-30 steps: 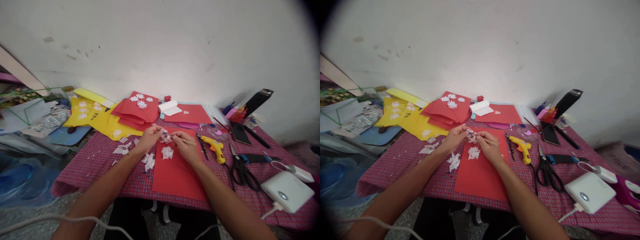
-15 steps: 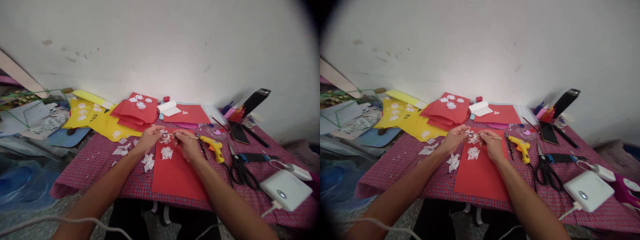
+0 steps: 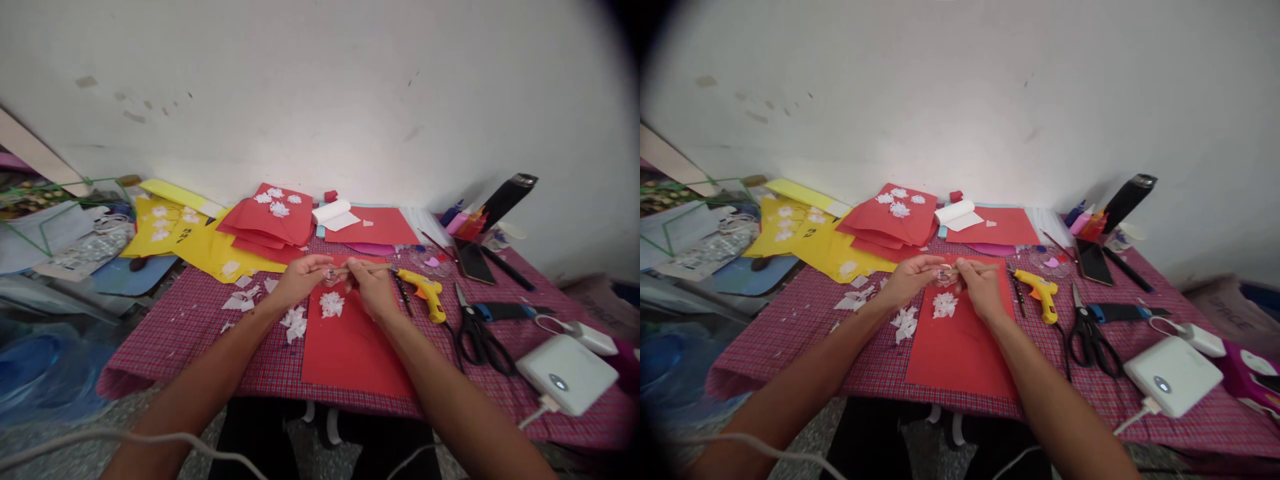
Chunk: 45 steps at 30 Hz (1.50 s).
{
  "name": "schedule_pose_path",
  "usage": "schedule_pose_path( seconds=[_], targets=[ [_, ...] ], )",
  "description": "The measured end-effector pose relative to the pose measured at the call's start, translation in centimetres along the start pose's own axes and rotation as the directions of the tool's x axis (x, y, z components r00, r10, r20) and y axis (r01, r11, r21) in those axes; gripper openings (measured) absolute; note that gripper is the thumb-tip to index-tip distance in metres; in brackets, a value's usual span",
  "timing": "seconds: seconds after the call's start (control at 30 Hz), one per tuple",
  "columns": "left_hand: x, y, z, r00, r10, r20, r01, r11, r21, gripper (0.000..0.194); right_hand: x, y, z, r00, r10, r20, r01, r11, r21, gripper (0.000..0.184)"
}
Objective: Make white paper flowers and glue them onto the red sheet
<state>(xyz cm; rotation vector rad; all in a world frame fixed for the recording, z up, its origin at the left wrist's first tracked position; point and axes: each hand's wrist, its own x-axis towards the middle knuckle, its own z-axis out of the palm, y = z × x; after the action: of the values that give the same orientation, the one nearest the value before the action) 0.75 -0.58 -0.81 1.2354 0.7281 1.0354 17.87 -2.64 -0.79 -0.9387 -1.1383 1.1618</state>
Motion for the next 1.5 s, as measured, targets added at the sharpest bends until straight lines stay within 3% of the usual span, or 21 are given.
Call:
schedule_pose_path(
  seconds=[0.13,0.23,0.33,0.53,0.63,0.8,1.0,1.27,1.5],
  targets=[
    [-0.25,0.06,0.23,0.999,0.017,0.048,-0.02,0.997,0.075,0.037,0.14,0.23,-0.13,0.996,0.091,-0.007,-0.09,0.99,0.104,0.031],
    [-0.26,0.16,0.14,0.999,0.044,0.015,-0.046,0.995,0.093,0.035,0.06,0.02,-0.24,0.99,0.13,0.052,-0.137,0.978,0.157,0.03],
    [-0.21,0.2,0.06,0.999,0.042,-0.014,-0.041,0.995,0.086,0.036,-0.05,-0.17,-0.23,0.991,0.094,0.096,-0.105,0.988,0.114,0.026],
    [-0.3,0.04,0.34,1.0,0.004,0.028,-0.006,0.998,0.057,0.034,-0.13,0.28,0.15,1.0,-0.005,-0.017,0.006,1.0,0.007,0.027],
    [-0.27,0.01,0.24,0.999,-0.01,0.04,0.008,0.998,0.06,0.034,-0.31,0.22,0.17,1.0,0.018,0.0,-0.018,0.997,0.082,0.019],
    [-0.09,0.14,-0.08,1.0,-0.022,0.012,0.023,1.0,-0.018,0.036,-0.45,-0.1,-0.06,0.993,0.004,0.115,-0.014,0.996,0.089,0.025],
    [-0.18,0.18,0.13,0.998,-0.062,0.004,0.062,0.997,-0.047,0.035,-0.33,0.27,0.05,0.998,-0.037,0.042,0.039,0.998,-0.046,0.025],
    [-0.27,-0.24,-0.05,0.992,-0.107,0.071,0.103,0.993,0.058,0.035,-0.51,0.08,0.24,0.999,0.022,0.026,-0.022,1.0,0.006,0.022],
    [-0.23,-0.24,-0.14,0.986,-0.144,0.083,0.144,0.99,0.006,0.038,-0.53,-0.16,0.11,0.999,-0.043,0.017,0.044,0.998,-0.053,0.025]
  ],
)
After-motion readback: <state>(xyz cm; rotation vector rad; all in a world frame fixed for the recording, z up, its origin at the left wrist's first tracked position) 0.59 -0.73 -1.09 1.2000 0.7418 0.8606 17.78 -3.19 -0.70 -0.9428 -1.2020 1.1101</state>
